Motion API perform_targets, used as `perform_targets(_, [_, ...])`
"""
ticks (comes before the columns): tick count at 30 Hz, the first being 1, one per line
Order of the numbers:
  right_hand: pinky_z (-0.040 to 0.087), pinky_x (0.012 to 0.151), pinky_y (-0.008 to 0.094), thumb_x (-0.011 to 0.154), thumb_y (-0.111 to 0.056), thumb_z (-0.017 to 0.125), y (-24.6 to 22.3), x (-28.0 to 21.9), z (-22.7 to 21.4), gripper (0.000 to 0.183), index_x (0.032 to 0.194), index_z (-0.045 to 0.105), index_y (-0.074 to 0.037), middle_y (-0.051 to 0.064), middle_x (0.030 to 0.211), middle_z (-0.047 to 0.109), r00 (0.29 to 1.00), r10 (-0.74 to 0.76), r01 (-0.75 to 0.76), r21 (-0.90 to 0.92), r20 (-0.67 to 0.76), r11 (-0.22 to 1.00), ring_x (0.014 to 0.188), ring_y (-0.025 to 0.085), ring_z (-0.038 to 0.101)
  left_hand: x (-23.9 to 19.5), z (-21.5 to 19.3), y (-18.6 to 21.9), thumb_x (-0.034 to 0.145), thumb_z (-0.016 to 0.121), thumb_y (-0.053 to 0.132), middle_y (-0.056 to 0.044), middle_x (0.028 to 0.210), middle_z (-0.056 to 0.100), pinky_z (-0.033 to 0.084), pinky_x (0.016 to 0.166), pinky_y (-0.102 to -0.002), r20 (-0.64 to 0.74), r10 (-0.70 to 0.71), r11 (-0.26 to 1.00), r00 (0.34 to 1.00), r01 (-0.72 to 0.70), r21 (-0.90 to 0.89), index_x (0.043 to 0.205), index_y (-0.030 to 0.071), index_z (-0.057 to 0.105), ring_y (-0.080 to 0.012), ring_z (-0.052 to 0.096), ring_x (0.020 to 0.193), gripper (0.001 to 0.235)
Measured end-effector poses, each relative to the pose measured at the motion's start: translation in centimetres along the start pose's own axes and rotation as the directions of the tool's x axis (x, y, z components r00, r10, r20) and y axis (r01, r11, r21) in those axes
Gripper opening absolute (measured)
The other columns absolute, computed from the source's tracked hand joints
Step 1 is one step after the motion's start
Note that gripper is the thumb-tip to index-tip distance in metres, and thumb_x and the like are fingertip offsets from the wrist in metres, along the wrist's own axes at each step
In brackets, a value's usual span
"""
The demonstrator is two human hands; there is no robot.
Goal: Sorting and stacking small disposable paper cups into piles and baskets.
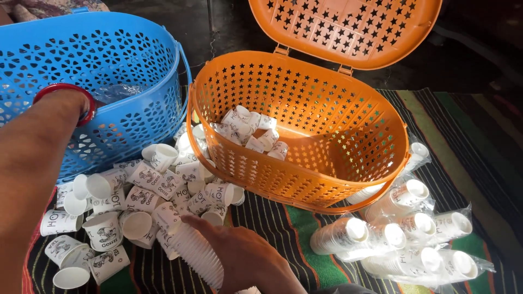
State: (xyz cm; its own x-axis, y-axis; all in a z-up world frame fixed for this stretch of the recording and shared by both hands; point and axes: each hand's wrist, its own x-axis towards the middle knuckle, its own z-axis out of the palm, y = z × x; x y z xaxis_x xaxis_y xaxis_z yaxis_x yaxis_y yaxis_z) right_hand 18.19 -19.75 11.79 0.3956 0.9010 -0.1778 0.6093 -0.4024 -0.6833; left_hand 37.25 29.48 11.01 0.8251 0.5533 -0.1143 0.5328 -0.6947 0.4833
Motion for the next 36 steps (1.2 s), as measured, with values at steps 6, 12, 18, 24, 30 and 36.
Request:
perform_targets(6, [0.057,0.086,0.049,0.043,-0.023,0.093,0.4,0.2,0.5,0.143,0.167,0.023,-0.023,0.022,0.11,0.072,1.0,-0.027,0.027,-0.024,0.012,0.999,0.094,0.045,0.071,-2.8,-0.4,-1.1,0.075,0.089,0.024,-0.023,0.112,0.077,0.055,0.095,-0.046,0.022,-0.021,0.993,1.0,0.018,0.119,0.111,0.006,0.082,-0.0377,0.074,0.101,0.04])
perform_targets(12, [0.054,0.091,0.048,0.039,-0.032,0.098,0.1,-0.6,-0.6,0.15,0.166,0.02,-0.021,0.024,0.109,0.072,1.0,-0.009,0.009,-0.004,0.028,1.0,0.1,0.045,0.07,-11.0,-3.0,2.2,0.072,0.091,0.016,-0.017,0.093,0.08,0.057,0.088,-0.037,-0.273,0.116,0.993,0.955,-0.12,0.004,0.093,0.002,0.086,-0.0267,0.075,0.086,0.026])
perform_targets(18, [0.056,0.093,0.044,0.041,-0.027,0.096,-1.1,-1.3,-1.2,0.149,0.167,0.017,-0.025,0.022,0.107,0.074,0.992,0.104,-0.103,0.024,-0.067,0.994,0.102,0.041,0.071,-28.1,-6.8,7.3,0.093,0.072,-0.004,-0.006,0.092,0.069,0.052,0.075,-0.025,-0.697,0.463,0.732,0.548,-0.68,-0.049,0.106,0.001,0.066,-0.0103,0.063,0.08,0.016])
perform_targets(24, [0.052,0.099,0.044,0.039,-0.024,0.102,-1.4,-1.7,-0.4,0.155,0.162,0.009,-0.03,0.018,0.121,0.069,0.942,0.301,-0.311,-0.05,-0.152,0.949,0.11,0.039,0.068,-45.7,-2.5,5.5,0.091,0.063,-0.012,-0.002,0.115,0.069,0.054,0.081,-0.021,-0.64,0.175,0.621,0.748,-0.588,-0.518,0.105,0.002,0.06,-0.0047,0.064,0.094,0.02])
perform_targets(30, [0.052,0.105,0.04,0.043,-0.032,0.103,-2.2,-0.8,2.6,0.16,0.163,-0.003,-0.022,0.021,0.124,0.068,0.885,0.432,-0.444,-0.038,-0.172,0.895,0.115,0.037,0.068,-50.0,6.4,0.3,0.086,0.06,-0.019,-0.004,0.096,0.065,0.056,0.079,-0.029,-0.445,-0.047,0.373,0.894,-0.397,-0.839,0.135,-0.002,0.061,-0.0103,0.064,0.085,0.051])
perform_targets(36, [0.051,0.104,0.044,0.041,-0.033,0.105,-1.0,1.0,6.5,0.163,0.162,-0.005,-0.025,0.017,0.138,0.059,0.903,0.39,-0.412,-0.102,-0.178,0.906,0.12,0.038,0.063,-49.7,10.0,-2.3,0.085,0.054,-0.02,-0.001,0.096,0.058,0.055,0.088,-0.029,-0.26,-0.058,0.138,0.964,-0.25,-0.958,0.144,0.0,0.056,-0.0092,0.06,0.091,0.062])
